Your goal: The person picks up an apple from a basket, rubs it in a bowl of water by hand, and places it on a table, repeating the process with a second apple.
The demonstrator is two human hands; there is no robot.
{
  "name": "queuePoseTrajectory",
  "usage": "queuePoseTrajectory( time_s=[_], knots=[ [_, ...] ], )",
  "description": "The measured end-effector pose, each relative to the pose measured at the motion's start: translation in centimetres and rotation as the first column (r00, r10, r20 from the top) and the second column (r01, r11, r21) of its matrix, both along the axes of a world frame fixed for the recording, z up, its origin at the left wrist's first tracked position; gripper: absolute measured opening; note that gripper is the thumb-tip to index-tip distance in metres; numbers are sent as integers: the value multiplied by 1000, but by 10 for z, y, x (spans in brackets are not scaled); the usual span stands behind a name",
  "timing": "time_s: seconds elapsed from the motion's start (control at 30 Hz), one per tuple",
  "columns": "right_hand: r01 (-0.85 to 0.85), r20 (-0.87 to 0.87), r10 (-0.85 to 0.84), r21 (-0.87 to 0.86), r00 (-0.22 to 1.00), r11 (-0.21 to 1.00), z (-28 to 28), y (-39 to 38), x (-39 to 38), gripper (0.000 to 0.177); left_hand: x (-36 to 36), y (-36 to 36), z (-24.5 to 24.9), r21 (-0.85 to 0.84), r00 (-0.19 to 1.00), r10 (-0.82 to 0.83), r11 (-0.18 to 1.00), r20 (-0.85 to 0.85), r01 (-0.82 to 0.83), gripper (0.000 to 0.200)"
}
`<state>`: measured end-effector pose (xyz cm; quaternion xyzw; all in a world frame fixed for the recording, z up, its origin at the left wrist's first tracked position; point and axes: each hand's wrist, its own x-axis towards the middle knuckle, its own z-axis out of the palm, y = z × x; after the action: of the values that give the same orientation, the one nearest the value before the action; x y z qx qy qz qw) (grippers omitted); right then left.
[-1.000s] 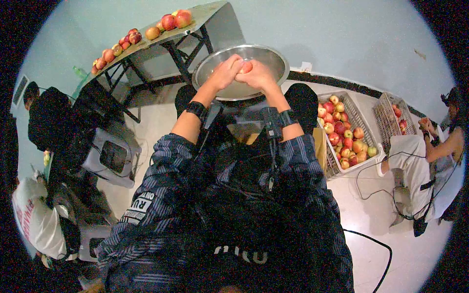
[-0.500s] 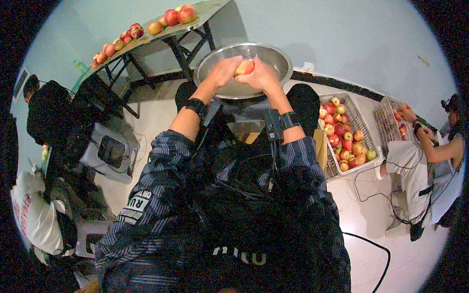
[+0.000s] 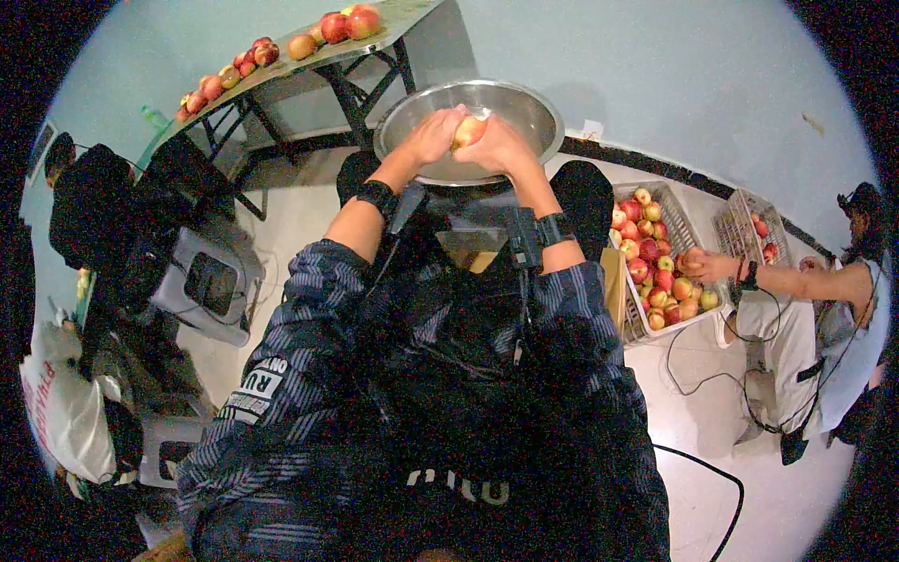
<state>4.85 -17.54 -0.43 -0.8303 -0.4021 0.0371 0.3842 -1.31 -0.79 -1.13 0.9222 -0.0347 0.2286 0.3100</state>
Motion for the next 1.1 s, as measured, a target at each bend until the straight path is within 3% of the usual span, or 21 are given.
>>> queuePoseTrajectory(
  time_s=[0.1,0.27,0.37,0.43,0.5,0.57,0.7,0.87,0.97,1.07,1.1],
  knots=[
    [-21,-21,20,-50,1000,999,8,-2,-5,71,5,5,3,-32,993,-30,999,-113,27,60],
    [138,128,-136,-2,982,990,7,-5,-13,81,2,2,5,-84,980,-139,988,-143,127,53],
    [168,135,-162,-34,978,985,6,-4,-12,86,-3,-10,7,-244,980,-194,954,-46,177,50],
    [171,144,-160,-66,977,983,6,-4,-11,88,-4,-12,8,-342,951,-216,930,-220,132,49],
    [164,158,-148,-92,976,982,5,-4,-10,88,-1,-11,6,-310,955,-230,936,-187,165,48],
    [154,61,-150,-80,987,985,3,0,-6,86,7,-4,-1,-134,967,-250,958,51,254,48],
    [92,-42,-96,-86,994,992,21,-7,-23,81,10,2,-3,-170,987,-158,973,15,159,51],
    [117,55,-114,-59,992,991,17,-5,-21,76,11,4,-6,-71,997,-64,995,36,66,52],
    [120,101,-118,-12,988,993,10,-5,-20,74,9,5,-9,-27,990,-56,998,126,60,51],
    [110,128,-106,-18,986,994,11,-6,-20,74,12,10,-4,-7,968,-232,972,96,233,50],
    [103,130,-98,-33,987,994,12,-6,-20,75,5,6,4,-105,981,-194,976,-22,190,49]
  ],
)
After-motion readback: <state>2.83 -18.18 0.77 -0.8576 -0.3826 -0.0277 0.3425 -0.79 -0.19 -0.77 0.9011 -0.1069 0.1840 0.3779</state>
